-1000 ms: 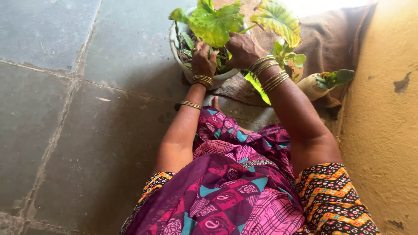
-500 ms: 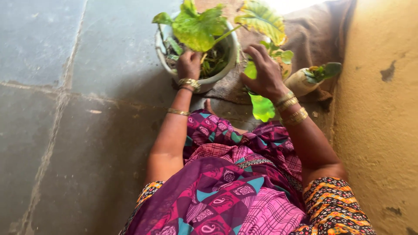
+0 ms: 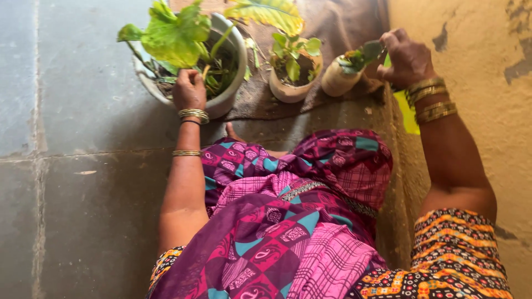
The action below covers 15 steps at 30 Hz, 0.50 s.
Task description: The person sits on the floor and waters three potted plants using a green spray bottle. They hold the plants steady with one hand while spraying the leaves and soil with the other hand, moving between the pots to ensure each receives water.
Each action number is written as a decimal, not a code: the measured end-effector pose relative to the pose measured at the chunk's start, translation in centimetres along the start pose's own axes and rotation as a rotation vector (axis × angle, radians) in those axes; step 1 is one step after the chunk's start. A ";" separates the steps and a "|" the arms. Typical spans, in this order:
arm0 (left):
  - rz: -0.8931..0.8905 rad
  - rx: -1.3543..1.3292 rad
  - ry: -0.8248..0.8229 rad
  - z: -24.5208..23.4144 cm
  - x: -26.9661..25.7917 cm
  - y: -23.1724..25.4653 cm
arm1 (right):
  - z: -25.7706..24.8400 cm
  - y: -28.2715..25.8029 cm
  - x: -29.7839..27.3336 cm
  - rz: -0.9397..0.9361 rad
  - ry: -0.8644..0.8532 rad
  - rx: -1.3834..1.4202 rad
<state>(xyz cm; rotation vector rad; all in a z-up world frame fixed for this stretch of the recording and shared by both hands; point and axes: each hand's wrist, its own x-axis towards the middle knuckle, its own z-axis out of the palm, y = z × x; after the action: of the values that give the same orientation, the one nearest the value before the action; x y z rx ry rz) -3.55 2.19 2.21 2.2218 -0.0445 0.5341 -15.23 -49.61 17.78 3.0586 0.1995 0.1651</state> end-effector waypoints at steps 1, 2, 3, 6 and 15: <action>0.013 0.010 -0.003 0.0 0.0 -0.1 | 0.5 0.7 0.2 0.031 -0.053 -0.017; 0.009 0.004 -0.007 0.0 0.0 -0.1 | 0.8 1.3 0.6 0.060 -0.101 -0.035; 0.006 -0.003 -0.011 -0.1 -0.1 -0.1 | 1.1 1.8 1.0 0.060 -0.126 -0.033; 0.026 0.022 -0.003 -0.1 -0.1 -0.2 | 2.1 2.1 1.9 0.036 -0.153 -0.045; 0.037 -0.028 -0.005 -0.3 -0.1 -0.4 | 2.0 0.9 4.1 0.036 -0.186 -0.021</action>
<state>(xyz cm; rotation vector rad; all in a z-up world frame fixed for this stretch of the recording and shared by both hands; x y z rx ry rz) -3.68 2.64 2.03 2.1988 -0.0948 0.5454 -10.81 -50.10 16.33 3.0343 0.1301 -0.1141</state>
